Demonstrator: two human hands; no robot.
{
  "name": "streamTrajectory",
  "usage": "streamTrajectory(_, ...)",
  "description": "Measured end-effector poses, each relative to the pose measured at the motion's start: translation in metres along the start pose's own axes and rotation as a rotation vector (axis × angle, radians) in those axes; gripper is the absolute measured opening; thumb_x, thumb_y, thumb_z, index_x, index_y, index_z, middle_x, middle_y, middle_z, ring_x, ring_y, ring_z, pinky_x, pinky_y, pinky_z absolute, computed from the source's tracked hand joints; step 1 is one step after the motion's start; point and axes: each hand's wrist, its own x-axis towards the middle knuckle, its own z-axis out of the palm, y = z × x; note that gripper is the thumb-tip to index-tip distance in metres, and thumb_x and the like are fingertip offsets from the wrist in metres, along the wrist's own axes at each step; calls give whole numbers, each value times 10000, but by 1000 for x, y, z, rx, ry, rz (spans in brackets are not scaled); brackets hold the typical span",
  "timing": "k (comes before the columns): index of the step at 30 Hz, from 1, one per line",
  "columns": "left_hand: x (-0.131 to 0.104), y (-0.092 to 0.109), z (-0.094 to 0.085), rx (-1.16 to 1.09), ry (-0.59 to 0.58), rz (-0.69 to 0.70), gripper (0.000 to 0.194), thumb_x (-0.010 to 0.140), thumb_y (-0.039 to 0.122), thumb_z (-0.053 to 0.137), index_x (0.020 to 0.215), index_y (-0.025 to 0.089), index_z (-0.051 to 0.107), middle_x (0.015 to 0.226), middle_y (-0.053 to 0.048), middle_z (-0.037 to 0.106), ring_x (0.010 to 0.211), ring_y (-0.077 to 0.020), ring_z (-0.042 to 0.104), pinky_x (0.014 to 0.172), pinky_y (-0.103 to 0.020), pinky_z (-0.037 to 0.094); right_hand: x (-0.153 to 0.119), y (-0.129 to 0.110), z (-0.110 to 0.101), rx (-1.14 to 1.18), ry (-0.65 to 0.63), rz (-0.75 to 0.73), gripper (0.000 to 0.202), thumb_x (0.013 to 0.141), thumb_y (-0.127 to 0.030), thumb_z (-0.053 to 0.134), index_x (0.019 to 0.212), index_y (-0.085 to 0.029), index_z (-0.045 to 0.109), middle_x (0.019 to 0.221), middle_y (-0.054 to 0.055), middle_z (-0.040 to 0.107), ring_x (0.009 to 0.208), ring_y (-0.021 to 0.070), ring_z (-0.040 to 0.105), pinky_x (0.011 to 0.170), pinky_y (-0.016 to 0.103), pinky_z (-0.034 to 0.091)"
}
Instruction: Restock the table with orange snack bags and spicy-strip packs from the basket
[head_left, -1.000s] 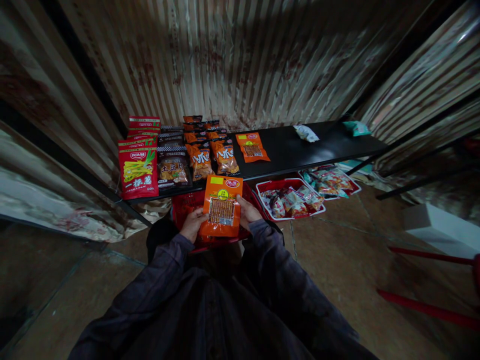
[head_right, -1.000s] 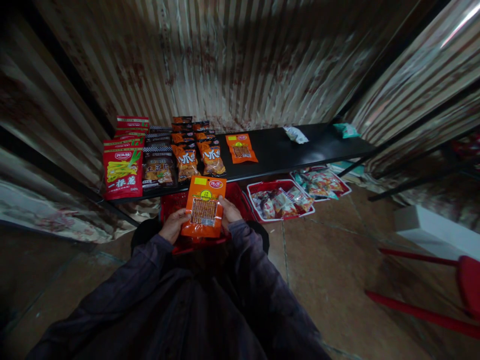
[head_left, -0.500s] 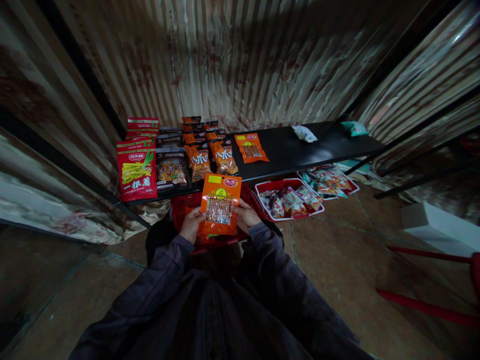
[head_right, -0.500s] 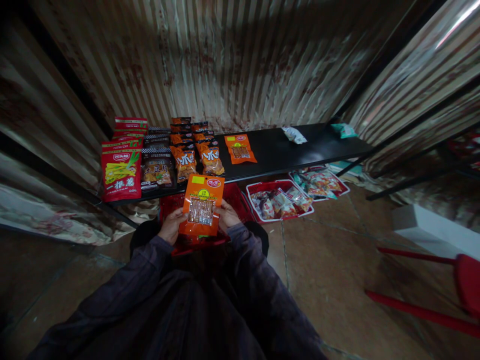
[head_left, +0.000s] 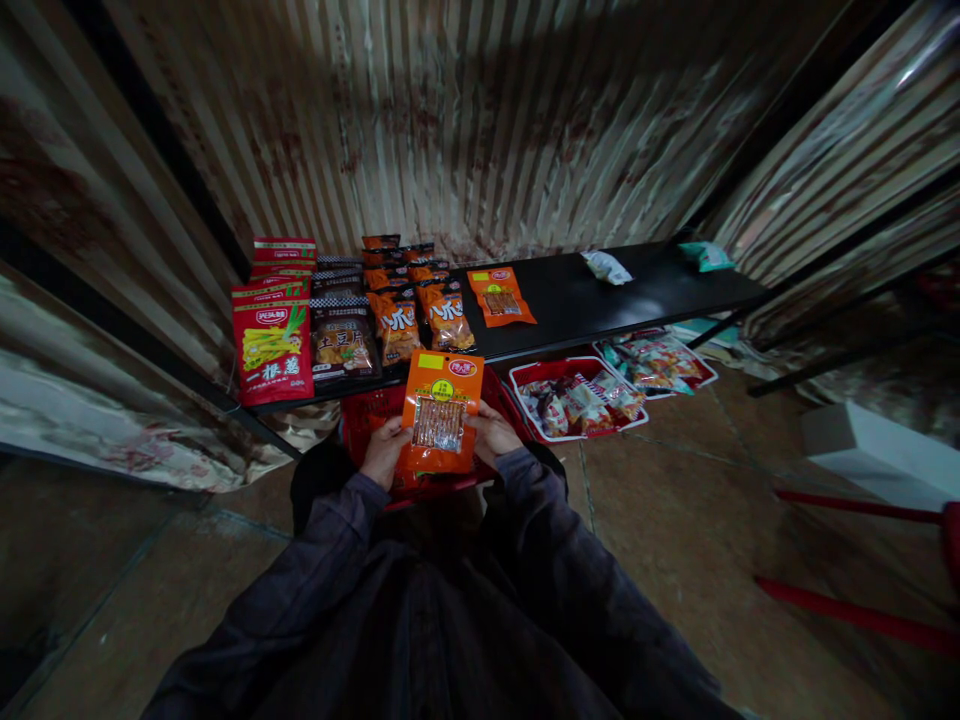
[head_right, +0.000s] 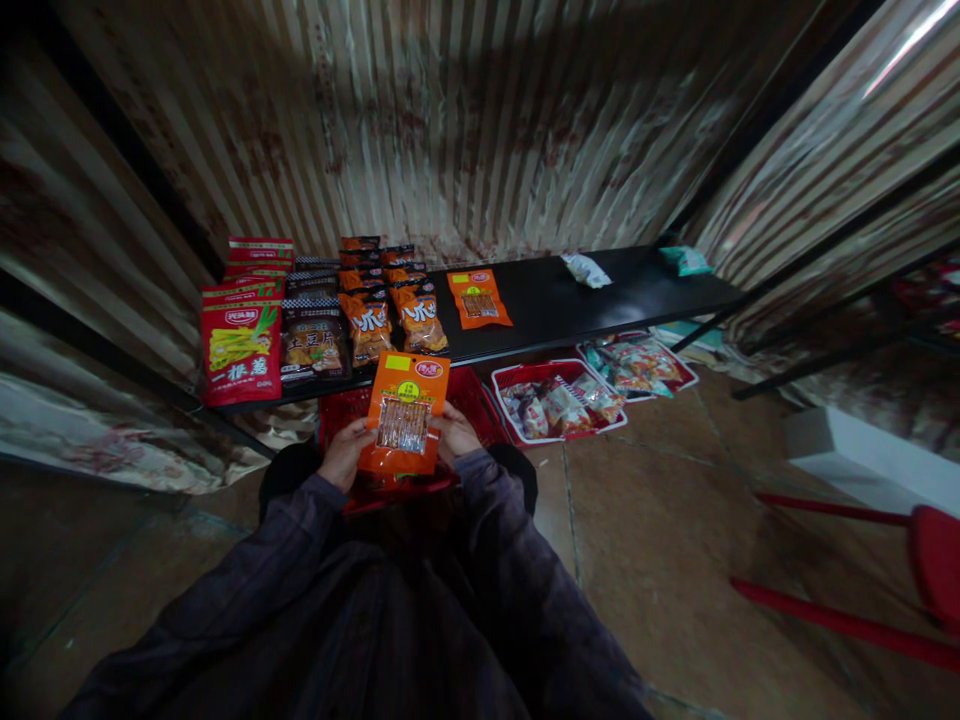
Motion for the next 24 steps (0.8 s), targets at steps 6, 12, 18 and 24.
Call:
streamTrajectory(6, 4, -5, 8, 267, 110, 150, 521, 679, 137, 616, 1191, 168, 526, 980, -77, 664, 868, -176, 618, 834, -325, 469, -9, -4, 4, -4, 40, -5, 268, 551, -138, 697, 808, -211, 680, 793, -2, 730, 777, 231, 678, 757, 394, 533)
streamTrajectory(12, -2, -16, 19, 657, 128, 478, 484, 734, 69, 486, 1191, 221, 541, 1200, -94, 540, 1124, -211, 506, 993, -390, 399, -24, -1, 8, -49, 109, -72, 291, 546, -182, 714, 834, -210, 691, 789, 10, 726, 809, 248, 678, 744, 393, 533)
streamTrajectory(18, -11, -16, 32, 799, 162, 474, 323, 805, 219, 497, 1089, 197, 648, 1156, -110, 539, 1144, -242, 483, 1055, -430, 332, -31, 12, 15, -148, 170, -194, 347, 593, -269, 710, 933, -201, 686, 861, 23, 726, 838, 245, 670, 781, 385, 534)
streamTrajectory(24, -26, -6, 38, 272, -137, 161, 352, 812, 427, 561, 1075, 220, 671, 1268, -75, 590, 1280, -242, 426, 1110, -376, 270, -39, 35, 27, -650, 182, -374, 492, 733, -304, 584, 1221, -239, 573, 1206, 49, 629, 1150, 256, 550, 995, 444, 425)
